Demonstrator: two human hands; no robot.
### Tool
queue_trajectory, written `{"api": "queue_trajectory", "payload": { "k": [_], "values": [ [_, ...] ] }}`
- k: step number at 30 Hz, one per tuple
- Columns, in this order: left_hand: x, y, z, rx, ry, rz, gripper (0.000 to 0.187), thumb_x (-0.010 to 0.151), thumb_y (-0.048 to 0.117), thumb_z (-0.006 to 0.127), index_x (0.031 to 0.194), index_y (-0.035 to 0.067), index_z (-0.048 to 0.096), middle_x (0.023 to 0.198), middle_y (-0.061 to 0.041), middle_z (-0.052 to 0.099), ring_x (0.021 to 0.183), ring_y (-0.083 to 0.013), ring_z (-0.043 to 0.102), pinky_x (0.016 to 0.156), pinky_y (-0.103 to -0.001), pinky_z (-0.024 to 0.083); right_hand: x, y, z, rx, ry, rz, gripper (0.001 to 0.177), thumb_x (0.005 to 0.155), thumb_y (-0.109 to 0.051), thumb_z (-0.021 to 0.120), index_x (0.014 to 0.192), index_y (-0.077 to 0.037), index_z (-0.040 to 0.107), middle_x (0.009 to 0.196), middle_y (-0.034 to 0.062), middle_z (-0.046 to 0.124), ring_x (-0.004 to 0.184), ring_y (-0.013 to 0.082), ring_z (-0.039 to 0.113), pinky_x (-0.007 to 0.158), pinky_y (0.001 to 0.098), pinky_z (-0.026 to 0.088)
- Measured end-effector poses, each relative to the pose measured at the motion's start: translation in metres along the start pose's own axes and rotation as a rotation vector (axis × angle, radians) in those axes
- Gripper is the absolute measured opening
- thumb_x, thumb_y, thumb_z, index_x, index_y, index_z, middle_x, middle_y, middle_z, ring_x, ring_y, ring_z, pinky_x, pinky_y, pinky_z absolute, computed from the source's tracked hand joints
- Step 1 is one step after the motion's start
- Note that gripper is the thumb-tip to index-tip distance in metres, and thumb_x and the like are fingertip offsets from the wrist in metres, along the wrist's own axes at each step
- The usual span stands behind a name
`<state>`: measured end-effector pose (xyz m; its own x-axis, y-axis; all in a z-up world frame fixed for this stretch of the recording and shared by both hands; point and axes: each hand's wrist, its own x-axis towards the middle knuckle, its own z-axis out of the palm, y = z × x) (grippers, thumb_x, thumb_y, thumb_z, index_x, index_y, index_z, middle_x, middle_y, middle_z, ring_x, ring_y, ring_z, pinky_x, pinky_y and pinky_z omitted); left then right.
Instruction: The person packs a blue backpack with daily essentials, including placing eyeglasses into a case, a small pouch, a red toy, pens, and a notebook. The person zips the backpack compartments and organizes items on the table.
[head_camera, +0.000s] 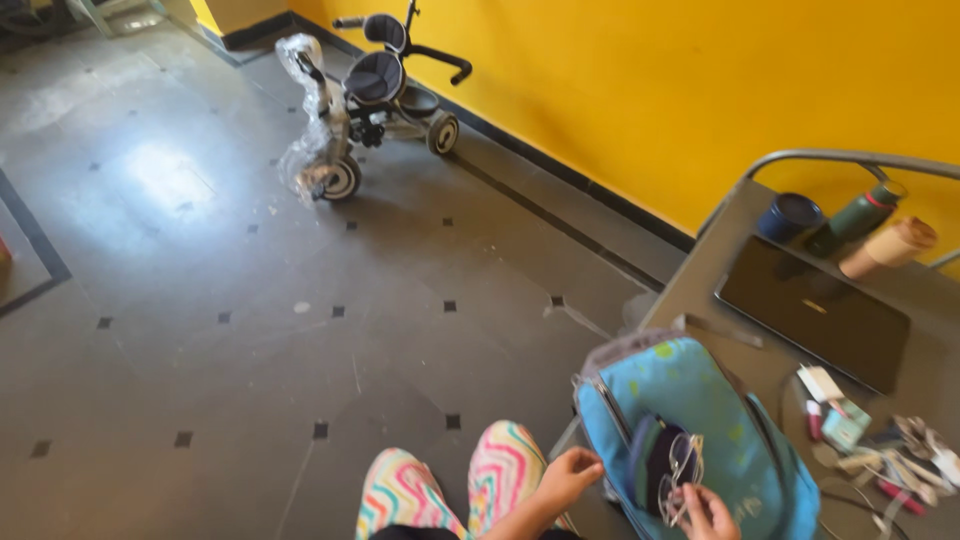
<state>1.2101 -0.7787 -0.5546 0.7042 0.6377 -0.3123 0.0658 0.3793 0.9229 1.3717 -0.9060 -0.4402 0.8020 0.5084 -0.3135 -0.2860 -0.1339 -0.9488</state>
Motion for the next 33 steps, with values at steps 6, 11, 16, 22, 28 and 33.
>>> {"api": "queue_trajectory", "payload": {
  "k": [6, 11, 16, 22, 28, 33],
  "values": [
    [0.004, -0.002, 0.068, 0.562, 0.158, 0.319, 0.073, 0.084, 0.034, 0.088, 0.134, -0.001, 0.047, 0.125, -0.028, 0.060, 0.116, -0.0456, 0.061, 0.096, -0.049, 0.050, -0.017, -0.003, -0.068, 0.101, 0.042, -0.013, 0.027, 0.104, -0.013, 0.060, 0.121, 0.009, 0.059, 0.105, 0.0211, 0.069, 0.101, 0.0311, 0.070, 0.087, 0.0500, 0.061],
    [0.023, -0.001, 0.090, 0.604, 0.200, -0.097, 0.075, 0.084, 0.024, 0.072, 0.149, 0.011, 0.037, 0.119, -0.026, 0.067, 0.114, -0.0452, 0.064, 0.097, -0.051, 0.050, -0.010, 0.023, -0.096, 0.099, 0.081, -0.042, 0.026, 0.106, -0.012, 0.057, 0.117, 0.011, 0.056, 0.104, 0.0249, 0.069, 0.100, 0.0334, 0.071, 0.085, 0.0544, 0.063],
    [0.040, -0.011, 0.072, 0.634, 0.135, -0.036, 0.059, 0.082, 0.024, 0.076, 0.133, 0.006, 0.054, 0.117, -0.024, 0.070, 0.104, -0.0383, 0.069, 0.090, -0.045, 0.055, 0.001, 0.024, -0.114, 0.157, 0.077, -0.023, 0.023, 0.104, -0.012, 0.059, 0.116, 0.007, 0.056, 0.104, 0.0236, 0.069, 0.100, 0.0323, 0.070, 0.085, 0.0534, 0.063],
    [0.044, 0.019, 0.028, 0.340, 0.088, -0.056, 0.053, 0.095, 0.036, 0.068, 0.136, 0.004, 0.061, 0.113, -0.016, 0.074, 0.092, -0.0287, 0.076, 0.075, -0.039, 0.062, 0.018, -0.004, -0.099, 0.206, -0.066, -0.013, 0.021, 0.100, -0.008, 0.062, 0.119, 0.002, 0.064, 0.108, 0.0163, 0.071, 0.103, 0.0266, 0.070, 0.089, 0.0443, 0.060],
    [-0.011, 0.108, -0.022, -0.179, 0.153, -0.054, 0.053, 0.095, 0.041, 0.059, 0.143, 0.018, 0.053, 0.148, 0.002, 0.046, 0.129, -0.0134, 0.050, 0.077, -0.047, 0.066, 0.013, -0.064, -0.035, 0.186, -0.213, -0.164, 0.023, 0.098, -0.011, 0.066, 0.117, 0.002, 0.066, 0.111, 0.0116, 0.073, 0.102, 0.0188, 0.070, 0.093, 0.0359, 0.057],
    [-0.071, 0.188, -0.062, -0.299, 0.058, 0.031, 0.058, 0.098, 0.048, 0.056, 0.140, 0.007, 0.056, 0.123, -0.009, 0.066, 0.106, -0.0201, 0.067, 0.076, -0.034, 0.060, -0.018, -0.152, 0.040, 0.007, -0.368, -0.525, 0.019, 0.093, -0.006, 0.074, 0.110, 0.001, 0.069, 0.109, 0.0094, 0.074, 0.104, 0.0158, 0.071, 0.098, 0.0294, 0.055]
  ]
}}
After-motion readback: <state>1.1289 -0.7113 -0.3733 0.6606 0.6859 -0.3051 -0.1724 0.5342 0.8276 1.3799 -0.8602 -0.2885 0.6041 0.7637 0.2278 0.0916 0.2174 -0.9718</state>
